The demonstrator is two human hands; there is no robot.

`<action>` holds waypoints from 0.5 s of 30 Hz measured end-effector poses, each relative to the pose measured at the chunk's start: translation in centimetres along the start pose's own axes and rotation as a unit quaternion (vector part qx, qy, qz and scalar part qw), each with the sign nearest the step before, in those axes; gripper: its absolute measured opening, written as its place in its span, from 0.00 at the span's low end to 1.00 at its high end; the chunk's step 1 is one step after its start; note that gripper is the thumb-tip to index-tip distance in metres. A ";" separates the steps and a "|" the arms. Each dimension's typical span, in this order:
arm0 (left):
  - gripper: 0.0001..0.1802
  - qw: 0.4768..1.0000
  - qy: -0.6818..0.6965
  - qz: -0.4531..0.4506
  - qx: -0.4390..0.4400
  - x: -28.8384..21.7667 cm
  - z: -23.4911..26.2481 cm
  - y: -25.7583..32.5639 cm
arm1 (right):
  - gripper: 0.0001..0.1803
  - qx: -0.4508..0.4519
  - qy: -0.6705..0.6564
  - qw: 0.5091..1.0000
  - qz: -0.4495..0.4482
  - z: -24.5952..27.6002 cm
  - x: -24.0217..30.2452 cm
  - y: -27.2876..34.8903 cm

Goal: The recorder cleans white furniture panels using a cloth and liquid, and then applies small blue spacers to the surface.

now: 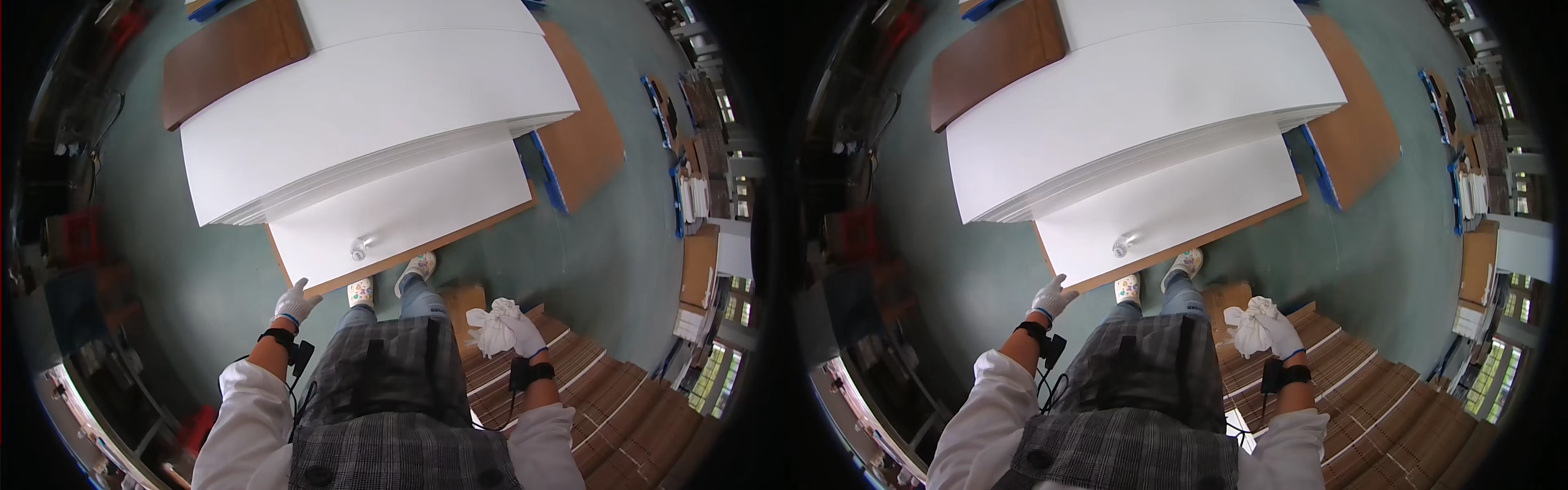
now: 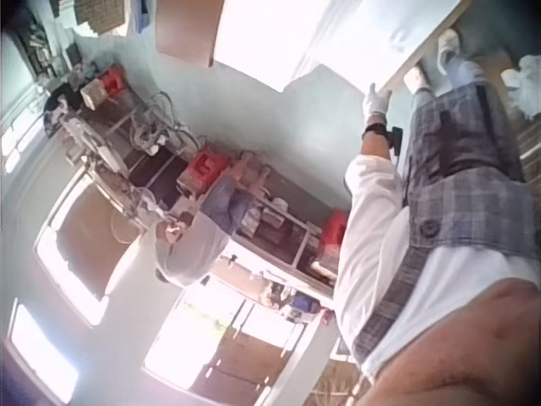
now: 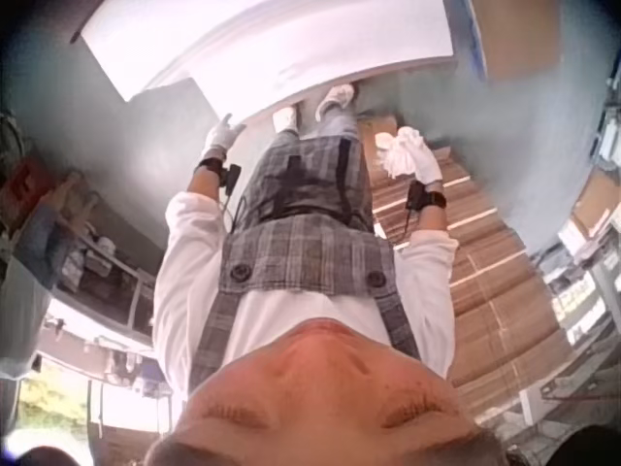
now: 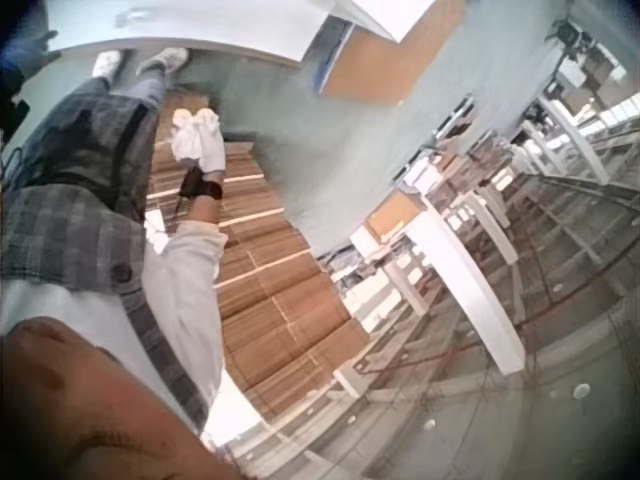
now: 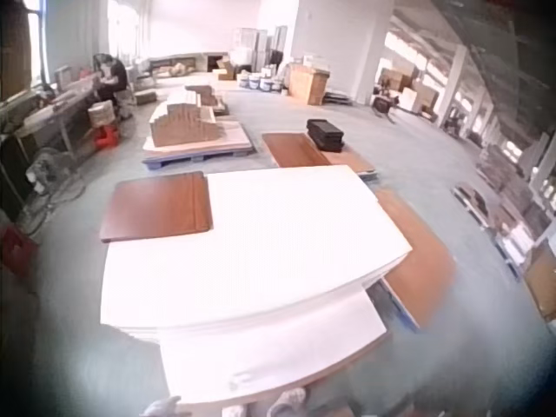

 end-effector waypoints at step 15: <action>0.39 0.968 0.230 0.101 0.018 -3.4 -7.2 -0.1 | 0.16 0.163 0.260 0.946 -0.104 -13.9 12.7 -18.4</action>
Point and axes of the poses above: each hand's wrist, its own y-axis away from the middle knuckle, its own z-axis out of the back of the hand, x = y × z, the point moved 8 cm from there along -y, towards the middle knuckle, and after that the axes turned 15 degrees about -y, right-handed, at the moved point
